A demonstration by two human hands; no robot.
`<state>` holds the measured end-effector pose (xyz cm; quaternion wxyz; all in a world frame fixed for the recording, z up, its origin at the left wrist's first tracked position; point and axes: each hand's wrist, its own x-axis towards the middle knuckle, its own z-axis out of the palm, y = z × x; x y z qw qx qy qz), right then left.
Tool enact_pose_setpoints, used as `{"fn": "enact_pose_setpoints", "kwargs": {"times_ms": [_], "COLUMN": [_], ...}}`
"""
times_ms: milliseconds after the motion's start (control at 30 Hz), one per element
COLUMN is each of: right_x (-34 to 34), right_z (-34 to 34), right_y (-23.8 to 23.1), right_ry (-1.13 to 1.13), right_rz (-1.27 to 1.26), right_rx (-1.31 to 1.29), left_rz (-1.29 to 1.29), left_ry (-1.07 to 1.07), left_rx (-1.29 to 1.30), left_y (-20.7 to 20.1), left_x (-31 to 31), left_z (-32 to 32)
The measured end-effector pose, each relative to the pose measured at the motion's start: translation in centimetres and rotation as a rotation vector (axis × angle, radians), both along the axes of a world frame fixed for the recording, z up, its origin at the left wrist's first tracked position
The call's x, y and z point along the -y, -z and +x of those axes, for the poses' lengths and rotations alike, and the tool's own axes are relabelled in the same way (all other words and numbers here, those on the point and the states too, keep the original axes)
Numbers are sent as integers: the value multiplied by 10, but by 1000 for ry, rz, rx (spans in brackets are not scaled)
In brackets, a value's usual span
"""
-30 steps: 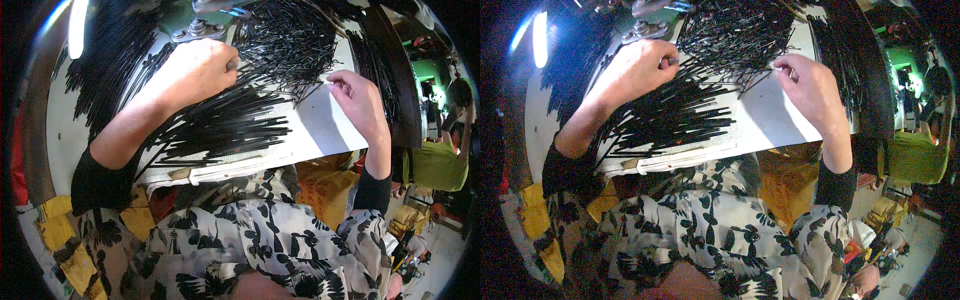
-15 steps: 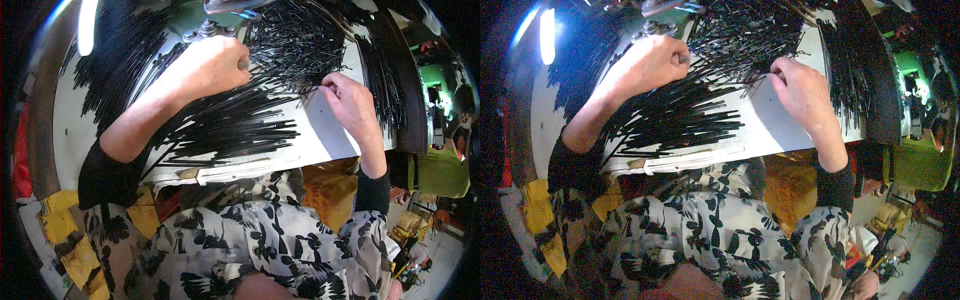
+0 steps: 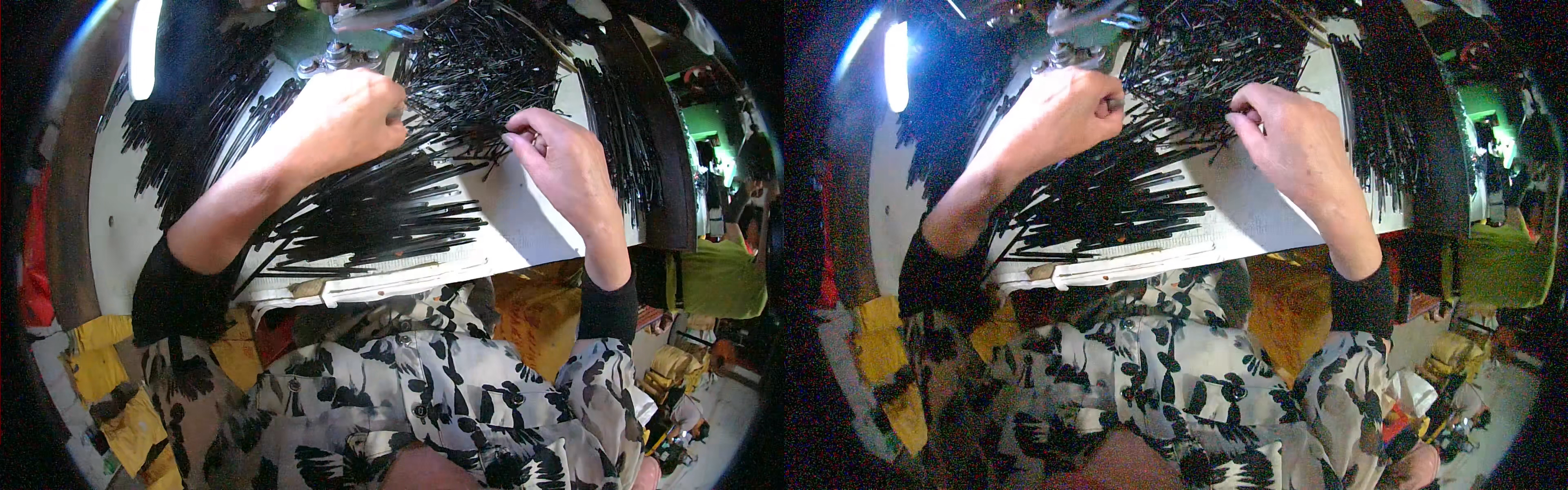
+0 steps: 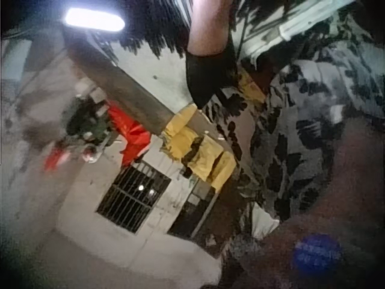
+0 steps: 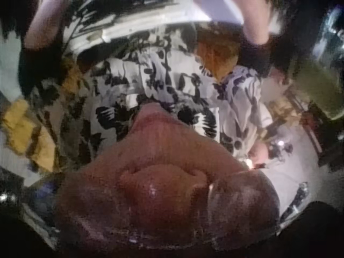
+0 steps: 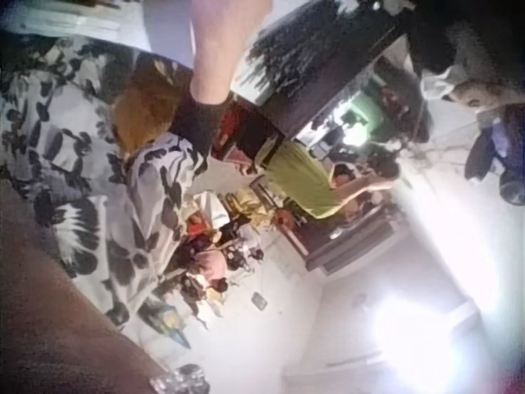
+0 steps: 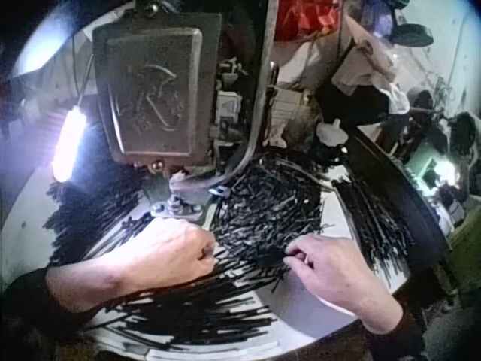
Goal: The person assembles umbrella ribs by taking black rods from a pile, aligning them, and fastening them together using a machine press.
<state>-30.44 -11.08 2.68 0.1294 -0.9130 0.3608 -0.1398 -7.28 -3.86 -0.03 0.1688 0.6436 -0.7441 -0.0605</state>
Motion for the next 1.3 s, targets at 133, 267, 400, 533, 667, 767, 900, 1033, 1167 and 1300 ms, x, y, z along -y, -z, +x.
{"fn": "enact_pose_setpoints", "kwargs": {"times_ms": [133, 267, 400, 533, 667, 767, 900, 1033, 1167, 1300], "right_x": [3, 4, 10, 21, 35, 41, 39, 33, 43, 51], "right_z": [1, 5, 13, 21, 27, 34, 59, 84, 93, 87], "right_y": [-1, -1, -6, -6, 0, 1, 8, 20, 23, 26], "right_ry": [-29, -19, -49, -40, -54, 6, -132, -362, -434, -400], "right_rz": [-36, -24, -27, -34, -90, -192, -239, -329, -491, -455], "right_rx": [8, 14, 50, 52, 103, 61, 84, 75, -142, -85], "left_rz": [-9, 121, 119, 180, 221, 222, 243, 258, 157, 194], "left_ry": [14, -13, 22, -6, -26, -27, 2, -24, -34, -63], "left_rx": [-78, -272, -353, -384, -408, -471, -454, -460, -454, -478], "left_y": [0, -7, -8, -13, -16, -8, -8, -15, -14, -17], "left_x": [-2, -1, -3, -2, -4, -5, -8, -14, -18, -23], "left_z": [6, 9, 17, 18, 17, 20, 21, 18, 18, 18]}}
